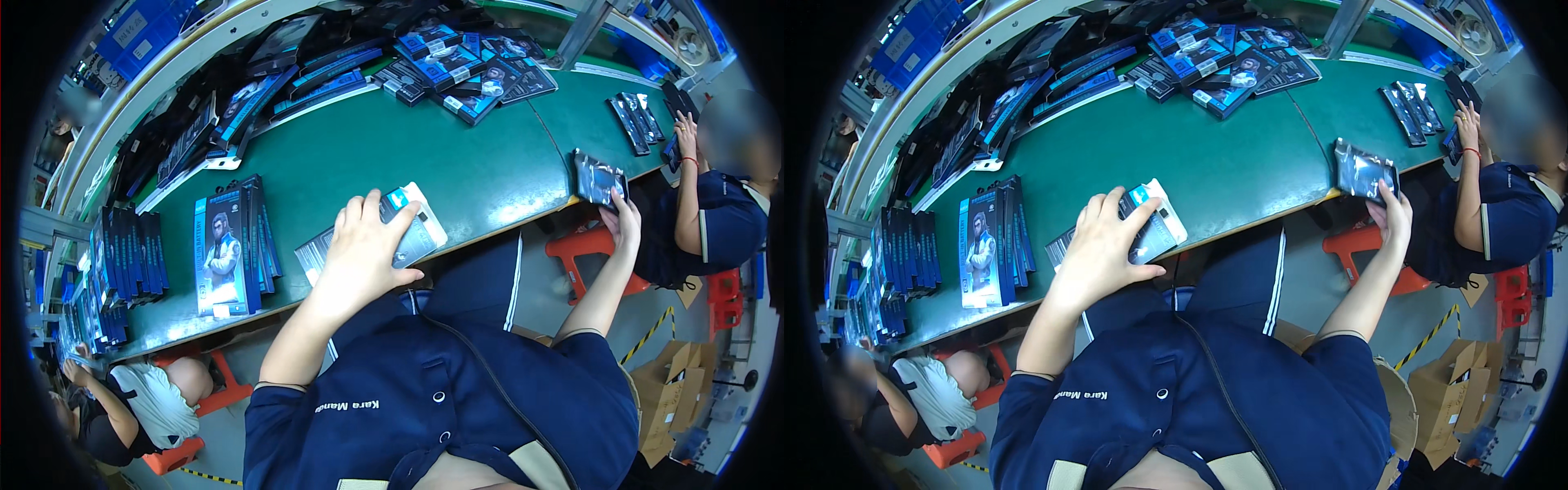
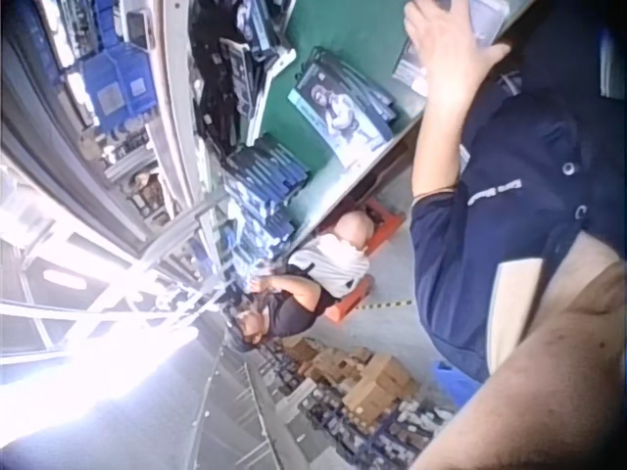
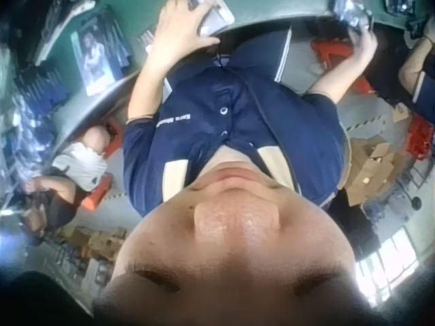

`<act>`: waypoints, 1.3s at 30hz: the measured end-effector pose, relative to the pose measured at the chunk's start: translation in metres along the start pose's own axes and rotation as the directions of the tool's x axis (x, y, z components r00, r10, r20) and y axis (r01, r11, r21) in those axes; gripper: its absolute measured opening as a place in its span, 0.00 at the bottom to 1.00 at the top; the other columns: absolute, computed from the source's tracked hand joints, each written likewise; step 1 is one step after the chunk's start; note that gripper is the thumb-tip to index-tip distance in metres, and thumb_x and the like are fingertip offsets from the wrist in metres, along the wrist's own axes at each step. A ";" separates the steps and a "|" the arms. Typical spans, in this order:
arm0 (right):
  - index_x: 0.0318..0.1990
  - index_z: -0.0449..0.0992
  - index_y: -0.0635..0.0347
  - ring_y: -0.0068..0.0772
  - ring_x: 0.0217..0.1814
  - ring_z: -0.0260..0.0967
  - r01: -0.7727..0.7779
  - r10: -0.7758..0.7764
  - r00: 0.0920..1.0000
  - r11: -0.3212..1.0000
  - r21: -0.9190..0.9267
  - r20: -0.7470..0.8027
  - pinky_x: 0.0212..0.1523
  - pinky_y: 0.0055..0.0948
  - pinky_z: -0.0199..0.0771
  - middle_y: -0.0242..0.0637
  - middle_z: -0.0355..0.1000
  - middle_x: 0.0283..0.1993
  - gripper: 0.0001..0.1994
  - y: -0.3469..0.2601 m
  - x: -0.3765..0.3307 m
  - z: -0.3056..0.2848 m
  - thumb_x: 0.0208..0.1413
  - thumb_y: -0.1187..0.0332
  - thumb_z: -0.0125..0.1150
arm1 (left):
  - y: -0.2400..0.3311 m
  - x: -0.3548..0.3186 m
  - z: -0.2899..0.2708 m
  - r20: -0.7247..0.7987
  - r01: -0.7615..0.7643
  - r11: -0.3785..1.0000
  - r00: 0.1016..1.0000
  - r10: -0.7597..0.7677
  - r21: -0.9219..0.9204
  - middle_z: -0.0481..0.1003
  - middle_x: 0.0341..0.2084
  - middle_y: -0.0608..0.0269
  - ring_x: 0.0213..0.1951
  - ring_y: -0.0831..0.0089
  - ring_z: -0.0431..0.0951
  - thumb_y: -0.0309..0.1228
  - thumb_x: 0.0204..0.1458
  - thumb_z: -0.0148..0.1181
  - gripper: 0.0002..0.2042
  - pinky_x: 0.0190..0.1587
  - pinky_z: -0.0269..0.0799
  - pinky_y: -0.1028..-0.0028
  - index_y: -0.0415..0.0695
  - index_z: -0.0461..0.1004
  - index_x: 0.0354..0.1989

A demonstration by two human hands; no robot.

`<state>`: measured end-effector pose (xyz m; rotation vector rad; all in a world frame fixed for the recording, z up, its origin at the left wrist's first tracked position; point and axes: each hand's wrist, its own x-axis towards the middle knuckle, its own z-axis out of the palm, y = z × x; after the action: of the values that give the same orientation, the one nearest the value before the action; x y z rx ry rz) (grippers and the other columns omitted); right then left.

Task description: The recorder is packing individual product components into retail boxes and stacking them.

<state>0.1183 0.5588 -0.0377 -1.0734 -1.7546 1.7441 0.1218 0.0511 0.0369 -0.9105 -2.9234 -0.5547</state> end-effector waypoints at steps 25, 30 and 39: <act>0.51 0.73 0.68 0.13 0.24 0.69 0.290 -0.353 0.903 0.921 0.259 0.246 0.17 0.14 0.63 0.32 0.76 0.33 0.19 -0.010 -0.156 0.126 0.53 0.73 0.69 | -0.030 0.018 -0.002 0.066 0.179 0.979 0.983 -0.173 -0.101 0.62 0.56 0.42 0.59 0.47 0.60 0.49 0.27 0.76 0.48 0.61 0.56 0.56 0.47 0.66 0.64; 0.47 0.76 0.68 0.10 0.21 0.65 0.317 -0.285 0.896 0.948 -0.042 0.339 0.19 0.13 0.58 0.28 0.75 0.27 0.17 -0.011 -0.145 0.114 0.51 0.70 0.71 | -0.010 0.018 0.016 0.008 -0.039 0.994 0.999 0.040 -0.102 0.63 0.55 0.44 0.56 0.49 0.62 0.45 0.27 0.76 0.46 0.58 0.57 0.57 0.46 0.67 0.61; 0.55 0.69 0.69 0.19 0.34 0.74 0.168 -0.251 0.821 0.965 0.203 0.513 0.30 0.19 0.74 0.36 0.75 0.41 0.21 -0.010 -0.147 0.094 0.53 0.78 0.64 | -0.006 0.026 -0.001 -0.078 0.113 0.978 0.989 -0.128 -0.173 0.64 0.52 0.42 0.48 0.45 0.73 0.46 0.28 0.76 0.45 0.53 0.70 0.58 0.42 0.67 0.60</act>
<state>0.1324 0.3876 -0.0069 -0.3125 -1.9186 2.1215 0.0971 0.0606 0.0397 -0.7040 -2.9004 -0.8377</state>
